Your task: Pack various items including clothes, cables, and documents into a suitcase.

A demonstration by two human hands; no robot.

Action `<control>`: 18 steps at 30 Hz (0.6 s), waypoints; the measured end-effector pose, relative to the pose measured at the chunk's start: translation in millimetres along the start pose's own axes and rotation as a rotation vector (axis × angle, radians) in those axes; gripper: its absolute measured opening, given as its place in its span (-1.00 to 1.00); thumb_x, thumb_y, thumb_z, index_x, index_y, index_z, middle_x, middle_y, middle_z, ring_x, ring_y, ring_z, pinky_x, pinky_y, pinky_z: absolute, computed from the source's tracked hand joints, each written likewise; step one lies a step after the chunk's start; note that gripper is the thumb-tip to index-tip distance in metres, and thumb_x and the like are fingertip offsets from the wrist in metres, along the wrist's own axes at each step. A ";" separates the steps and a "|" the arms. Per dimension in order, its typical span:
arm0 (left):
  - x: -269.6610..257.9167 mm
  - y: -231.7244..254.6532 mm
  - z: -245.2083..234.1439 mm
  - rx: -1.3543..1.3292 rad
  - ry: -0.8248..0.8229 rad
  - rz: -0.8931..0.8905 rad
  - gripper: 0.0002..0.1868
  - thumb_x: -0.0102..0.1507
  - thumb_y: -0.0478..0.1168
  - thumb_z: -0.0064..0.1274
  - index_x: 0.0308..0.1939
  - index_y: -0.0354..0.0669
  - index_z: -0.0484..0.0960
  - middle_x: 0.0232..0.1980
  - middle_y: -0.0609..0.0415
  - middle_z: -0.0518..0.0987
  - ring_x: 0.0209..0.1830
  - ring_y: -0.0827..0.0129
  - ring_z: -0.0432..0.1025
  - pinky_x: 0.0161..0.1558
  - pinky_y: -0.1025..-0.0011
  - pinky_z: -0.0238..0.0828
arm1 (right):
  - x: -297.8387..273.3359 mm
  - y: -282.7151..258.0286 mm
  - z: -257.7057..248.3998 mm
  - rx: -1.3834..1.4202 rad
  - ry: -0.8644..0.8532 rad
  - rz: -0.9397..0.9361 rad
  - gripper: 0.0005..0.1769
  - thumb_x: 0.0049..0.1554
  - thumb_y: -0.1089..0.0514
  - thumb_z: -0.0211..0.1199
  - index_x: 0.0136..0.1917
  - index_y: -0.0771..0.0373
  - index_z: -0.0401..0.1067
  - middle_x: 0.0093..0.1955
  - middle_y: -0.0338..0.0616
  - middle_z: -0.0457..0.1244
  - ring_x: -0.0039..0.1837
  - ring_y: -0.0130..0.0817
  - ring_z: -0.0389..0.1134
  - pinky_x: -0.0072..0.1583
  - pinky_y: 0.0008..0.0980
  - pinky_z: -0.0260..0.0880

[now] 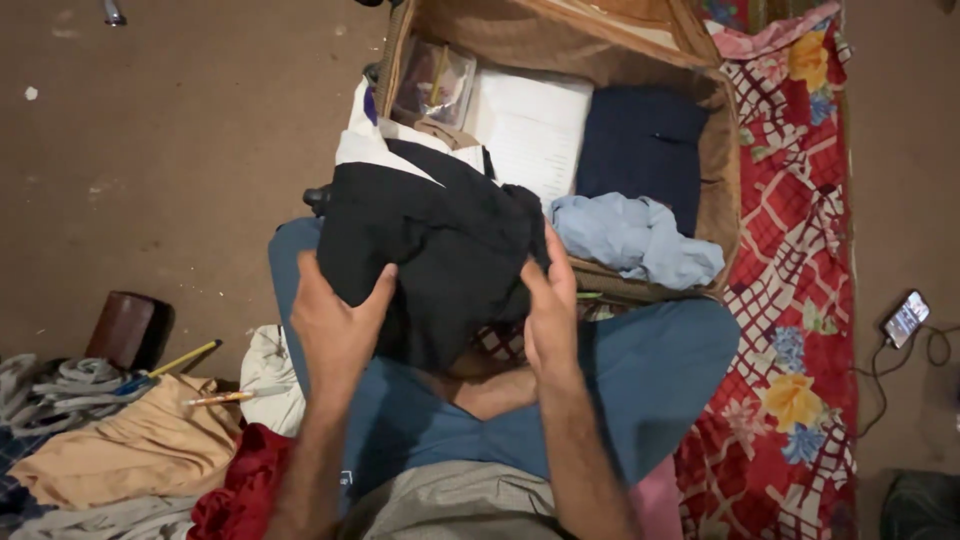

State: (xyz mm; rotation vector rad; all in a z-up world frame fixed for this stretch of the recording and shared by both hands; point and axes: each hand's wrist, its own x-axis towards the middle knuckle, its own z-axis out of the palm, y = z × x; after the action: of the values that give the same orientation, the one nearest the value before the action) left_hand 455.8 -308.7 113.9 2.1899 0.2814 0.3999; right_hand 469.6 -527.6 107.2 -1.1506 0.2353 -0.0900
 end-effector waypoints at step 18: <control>-21.1 57.4 42.2 -0.034 0.004 0.118 -0.34 0.03 -0.06 0.47 -0.02 -0.45 0.49 0.00 -0.32 0.48 -0.01 -0.18 0.45 -0.04 0.09 0.43 | -14.8 -16.4 36.9 -1.065 0.278 -0.629 -0.07 -0.08 0.45 0.31 0.56 0.20 0.24 0.17 0.15 0.17 0.27 -0.01 0.28 0.34 -0.21 0.31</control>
State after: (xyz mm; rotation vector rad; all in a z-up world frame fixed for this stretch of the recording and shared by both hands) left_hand 455.7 -380.8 131.8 2.1791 0.1468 0.4707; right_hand 464.5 -498.5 138.5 -2.2496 0.1512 -0.7530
